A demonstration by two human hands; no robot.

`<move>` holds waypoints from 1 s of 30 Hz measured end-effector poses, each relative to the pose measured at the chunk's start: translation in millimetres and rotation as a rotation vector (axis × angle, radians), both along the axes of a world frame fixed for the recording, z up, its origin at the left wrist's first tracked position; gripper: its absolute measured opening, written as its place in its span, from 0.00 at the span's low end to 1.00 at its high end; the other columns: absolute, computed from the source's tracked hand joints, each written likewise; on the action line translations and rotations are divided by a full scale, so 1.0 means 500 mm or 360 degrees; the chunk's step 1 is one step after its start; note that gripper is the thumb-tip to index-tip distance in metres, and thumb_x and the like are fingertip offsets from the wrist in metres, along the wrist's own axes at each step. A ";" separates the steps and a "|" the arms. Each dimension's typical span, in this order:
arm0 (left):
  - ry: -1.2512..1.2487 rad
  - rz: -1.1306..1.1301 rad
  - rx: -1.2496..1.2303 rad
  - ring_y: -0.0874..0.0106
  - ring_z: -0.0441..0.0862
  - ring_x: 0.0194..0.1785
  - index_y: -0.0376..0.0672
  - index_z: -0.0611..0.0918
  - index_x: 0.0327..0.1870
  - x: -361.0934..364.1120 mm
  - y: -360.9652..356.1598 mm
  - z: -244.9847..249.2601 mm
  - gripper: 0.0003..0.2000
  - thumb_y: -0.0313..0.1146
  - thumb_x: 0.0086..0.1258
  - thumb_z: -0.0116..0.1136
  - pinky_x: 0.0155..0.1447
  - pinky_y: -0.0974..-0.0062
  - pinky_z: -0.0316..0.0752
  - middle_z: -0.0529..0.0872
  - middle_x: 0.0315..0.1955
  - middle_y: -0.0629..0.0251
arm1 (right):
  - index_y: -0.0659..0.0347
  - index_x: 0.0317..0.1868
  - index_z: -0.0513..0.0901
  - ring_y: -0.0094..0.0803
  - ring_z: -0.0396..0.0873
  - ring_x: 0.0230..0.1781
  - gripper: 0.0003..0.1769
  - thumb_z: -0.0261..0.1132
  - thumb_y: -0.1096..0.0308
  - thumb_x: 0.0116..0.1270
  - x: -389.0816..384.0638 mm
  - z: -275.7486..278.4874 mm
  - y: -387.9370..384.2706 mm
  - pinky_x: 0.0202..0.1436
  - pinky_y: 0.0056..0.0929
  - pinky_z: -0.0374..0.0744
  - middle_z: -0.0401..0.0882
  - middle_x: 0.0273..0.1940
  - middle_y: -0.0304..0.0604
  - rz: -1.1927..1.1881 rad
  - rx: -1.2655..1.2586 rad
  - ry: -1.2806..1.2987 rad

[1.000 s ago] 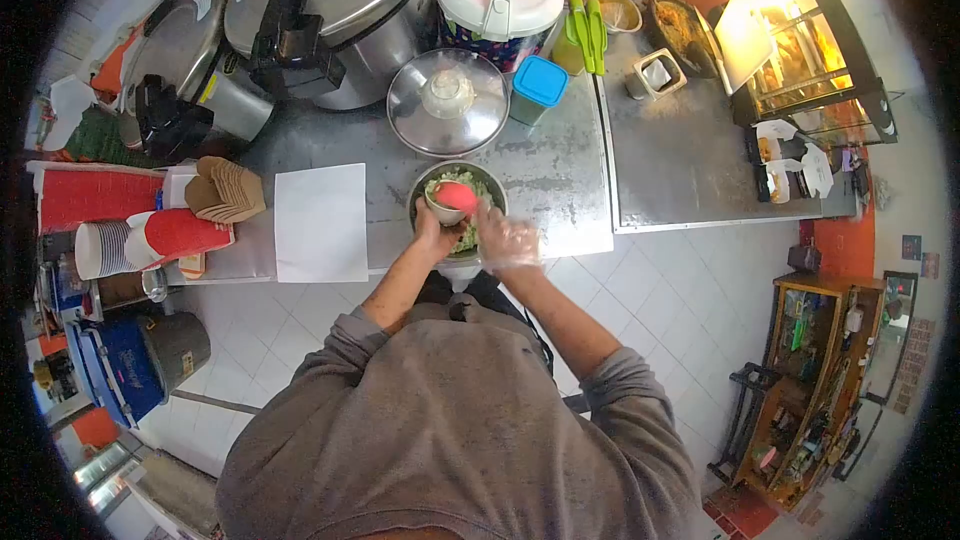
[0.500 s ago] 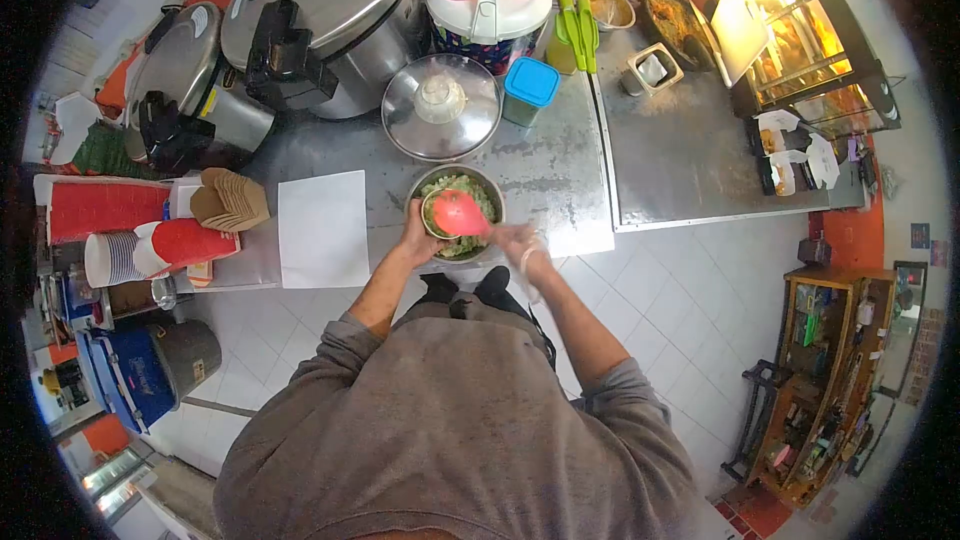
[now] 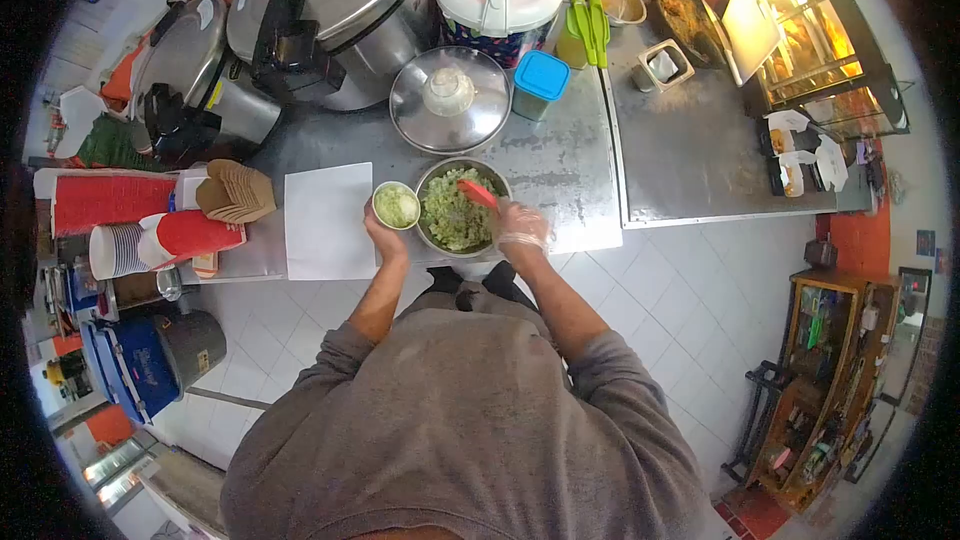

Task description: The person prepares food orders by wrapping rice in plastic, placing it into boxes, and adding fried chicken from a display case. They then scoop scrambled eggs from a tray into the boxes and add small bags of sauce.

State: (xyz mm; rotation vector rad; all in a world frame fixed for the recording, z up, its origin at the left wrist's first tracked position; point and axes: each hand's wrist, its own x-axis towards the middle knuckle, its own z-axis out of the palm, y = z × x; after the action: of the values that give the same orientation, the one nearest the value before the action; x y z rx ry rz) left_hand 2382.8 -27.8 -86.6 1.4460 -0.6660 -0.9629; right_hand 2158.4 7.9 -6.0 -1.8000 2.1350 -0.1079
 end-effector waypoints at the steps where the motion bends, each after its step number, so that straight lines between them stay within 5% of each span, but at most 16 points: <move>1: -0.0002 0.0008 0.0003 0.67 0.78 0.53 0.37 0.79 0.51 -0.006 0.002 -0.032 0.22 0.43 0.73 0.34 0.60 0.68 0.72 0.80 0.49 0.60 | 0.51 0.41 0.83 0.50 0.82 0.33 0.14 0.56 0.54 0.67 0.013 -0.021 -0.008 0.36 0.51 0.78 0.83 0.31 0.50 0.0056 -0.0006 0.0057; 3: 0.1120 0.0427 -0.0048 0.66 0.79 0.54 0.40 0.78 0.53 -0.047 0.000 -0.046 0.23 0.47 0.71 0.36 0.61 0.66 0.72 0.82 0.48 0.63 | 0.52 0.40 0.84 0.50 0.83 0.34 0.15 0.55 0.53 0.67 0.044 -0.045 -0.009 0.37 0.50 0.78 0.83 0.31 0.51 0.0057 -0.0044 0.0023; 10: 0.1241 0.0318 -0.0015 0.65 0.77 0.58 0.42 0.78 0.53 -0.067 0.003 0.013 0.25 0.50 0.70 0.33 0.63 0.64 0.71 0.81 0.51 0.62 | 0.55 0.40 0.85 0.49 0.83 0.43 0.19 0.53 0.52 0.69 0.076 -0.094 -0.005 0.47 0.46 0.80 0.84 0.40 0.55 0.0066 0.0425 -0.0134; 14: 0.1184 0.0239 -0.0131 0.66 0.77 0.57 0.42 0.78 0.53 -0.035 -0.004 -0.039 0.25 0.50 0.71 0.33 0.62 0.66 0.71 0.81 0.51 0.64 | 0.55 0.45 0.86 0.46 0.83 0.42 0.20 0.59 0.50 0.65 0.010 -0.098 0.008 0.47 0.39 0.80 0.84 0.40 0.55 0.0040 0.0506 -0.0694; 16: 0.0686 -0.0008 -0.0051 0.67 0.77 0.57 0.41 0.77 0.53 -0.017 0.000 -0.026 0.25 0.49 0.73 0.33 0.61 0.68 0.70 0.81 0.50 0.65 | 0.57 0.48 0.86 0.37 0.84 0.38 0.22 0.68 0.50 0.60 -0.031 -0.125 0.017 0.45 0.34 0.79 0.86 0.38 0.54 0.0041 0.0379 -0.0869; 20: 0.0185 -0.0148 -0.0013 0.69 0.79 0.49 0.40 0.78 0.47 -0.016 -0.004 0.022 0.21 0.45 0.73 0.35 0.56 0.72 0.73 0.81 0.43 0.65 | 0.62 0.47 0.86 0.32 0.85 0.38 0.19 0.67 0.56 0.63 -0.061 -0.070 0.038 0.42 0.31 0.79 0.87 0.39 0.51 -0.0411 0.0261 -0.1365; 23: 0.0219 -0.0485 0.0206 0.67 0.77 0.55 0.44 0.76 0.55 -0.059 0.001 0.006 0.25 0.53 0.74 0.33 0.59 0.68 0.71 0.80 0.48 0.67 | 0.60 0.45 0.87 0.32 0.85 0.35 0.18 0.67 0.56 0.63 -0.014 0.062 0.031 0.40 0.31 0.80 0.86 0.38 0.53 -0.0635 0.0167 -0.1049; 25: 0.0850 -0.0383 0.0764 0.65 0.76 0.57 0.49 0.75 0.57 -0.121 0.005 0.095 0.26 0.56 0.73 0.32 0.58 0.59 0.72 0.78 0.52 0.66 | 0.59 0.54 0.83 0.37 0.85 0.35 0.20 0.62 0.57 0.67 0.004 0.048 0.054 0.38 0.36 0.81 0.86 0.39 0.52 -0.0425 0.0007 -0.0946; 27: 0.0975 -0.0451 0.0782 0.64 0.75 0.58 0.52 0.74 0.59 -0.151 -0.005 0.062 0.26 0.58 0.73 0.32 0.57 0.56 0.73 0.77 0.54 0.65 | 0.54 0.63 0.73 0.48 0.83 0.29 0.24 0.59 0.61 0.68 0.052 0.054 0.069 0.35 0.46 0.80 0.83 0.35 0.52 0.0072 -0.0121 0.0084; 28: 0.1105 -0.0512 0.0805 0.63 0.74 0.60 0.54 0.73 0.60 -0.162 -0.006 0.042 0.27 0.60 0.72 0.31 0.56 0.52 0.73 0.75 0.57 0.65 | 0.50 0.68 0.65 0.53 0.81 0.27 0.27 0.56 0.65 0.68 0.062 0.057 0.086 0.31 0.51 0.78 0.81 0.35 0.53 0.0095 -0.0166 0.0010; 30: 0.1149 -0.0595 0.0872 0.64 0.73 0.60 0.53 0.73 0.60 -0.156 0.000 0.071 0.27 0.60 0.72 0.31 0.55 0.54 0.74 0.75 0.58 0.64 | 0.49 0.67 0.66 0.53 0.81 0.27 0.27 0.56 0.64 0.68 0.047 0.048 0.096 0.31 0.51 0.78 0.81 0.35 0.53 0.0184 -0.0220 -0.0059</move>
State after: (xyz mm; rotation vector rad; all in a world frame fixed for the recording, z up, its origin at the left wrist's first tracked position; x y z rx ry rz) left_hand 2304.8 -27.7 -51.2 1.3013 -0.1244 -1.9457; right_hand 2181.8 56.0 18.1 -1.9786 2.0370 -0.2641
